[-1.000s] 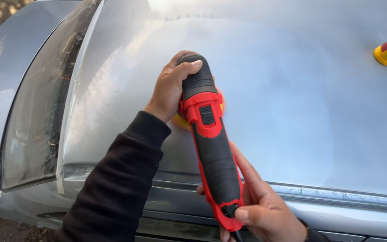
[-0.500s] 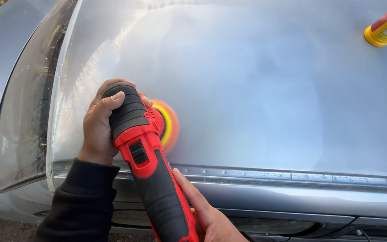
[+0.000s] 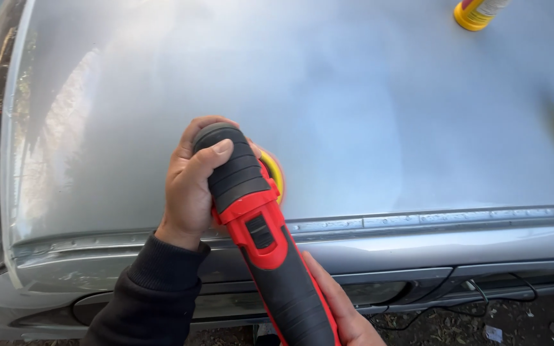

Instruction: The person uses a red and black electric polisher with a yellow pad to buff the hood of a silver car. After polishing, they wipe the surface with a yellow microfiber cloth to remove residue.

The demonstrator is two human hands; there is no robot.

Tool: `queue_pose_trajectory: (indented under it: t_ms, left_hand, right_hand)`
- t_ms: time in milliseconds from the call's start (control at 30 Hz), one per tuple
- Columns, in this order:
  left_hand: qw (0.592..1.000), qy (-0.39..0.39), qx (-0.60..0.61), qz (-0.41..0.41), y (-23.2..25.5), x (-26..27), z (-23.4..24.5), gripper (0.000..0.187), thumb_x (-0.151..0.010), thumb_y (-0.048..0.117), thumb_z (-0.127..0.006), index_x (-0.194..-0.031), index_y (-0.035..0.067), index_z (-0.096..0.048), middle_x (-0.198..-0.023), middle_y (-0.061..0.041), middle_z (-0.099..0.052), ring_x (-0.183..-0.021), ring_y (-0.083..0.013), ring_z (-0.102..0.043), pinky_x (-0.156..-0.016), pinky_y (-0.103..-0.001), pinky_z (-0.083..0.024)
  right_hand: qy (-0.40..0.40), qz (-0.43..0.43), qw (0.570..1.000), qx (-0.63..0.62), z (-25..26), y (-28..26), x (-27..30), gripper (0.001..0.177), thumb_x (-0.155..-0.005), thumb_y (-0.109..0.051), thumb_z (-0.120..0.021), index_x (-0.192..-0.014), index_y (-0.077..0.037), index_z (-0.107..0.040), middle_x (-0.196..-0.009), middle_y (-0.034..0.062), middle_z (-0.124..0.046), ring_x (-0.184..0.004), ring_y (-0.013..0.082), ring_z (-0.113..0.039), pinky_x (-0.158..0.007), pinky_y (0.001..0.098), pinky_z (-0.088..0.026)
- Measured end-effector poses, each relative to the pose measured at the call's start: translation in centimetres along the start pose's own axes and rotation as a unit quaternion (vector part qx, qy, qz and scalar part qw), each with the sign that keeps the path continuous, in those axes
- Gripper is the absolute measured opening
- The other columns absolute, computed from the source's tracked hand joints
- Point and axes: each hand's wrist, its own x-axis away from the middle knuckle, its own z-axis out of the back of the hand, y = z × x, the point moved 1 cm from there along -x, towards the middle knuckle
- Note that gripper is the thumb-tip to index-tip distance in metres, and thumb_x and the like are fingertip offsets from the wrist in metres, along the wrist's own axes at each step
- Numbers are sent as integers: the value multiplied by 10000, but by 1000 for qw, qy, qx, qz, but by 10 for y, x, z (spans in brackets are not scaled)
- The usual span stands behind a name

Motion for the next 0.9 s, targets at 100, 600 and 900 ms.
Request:
queue_pose_trajectory:
  t_ms: [100, 600, 900]
  left_hand:
    - [1000, -25, 13, 1, -18, -5, -24, 274, -936, 130, -599, -1186, 23, -566, -965, -158, -697, -875, -230, -706, -827, -384, -631]
    - [992, -126, 8, 31, -107, -56, -136, 309, -929, 204, -699, -1131, -15, -615, -938, -90, -661, -825, -158, -667, -767, -319, -588]
    - [994, -100, -47, -8, -82, -87, -91, 386, -888, 303, -703, -1111, -5, -639, -910, -103, -691, -785, -183, -702, -743, -307, -610]
  right_hand:
    - [8, 20, 999, 28, 33, 0, 19, 1046, -845, -110, -832, -1672, -99, -192, -1606, 201, -471, -1253, 288, -617, -1054, 445, -483]
    - [134, 78, 985, 70, 134, -40, 63, 1114, -781, -404, -763, -1661, -111, -145, -1489, 343, -468, -1081, 436, -644, -908, 509, -532]
    - [40, 48, 996, 64, 57, -80, 9, 1023, -949, -409, -676, -1730, -298, -25, -1275, 409, -549, -528, 323, -690, -434, 399, -562]
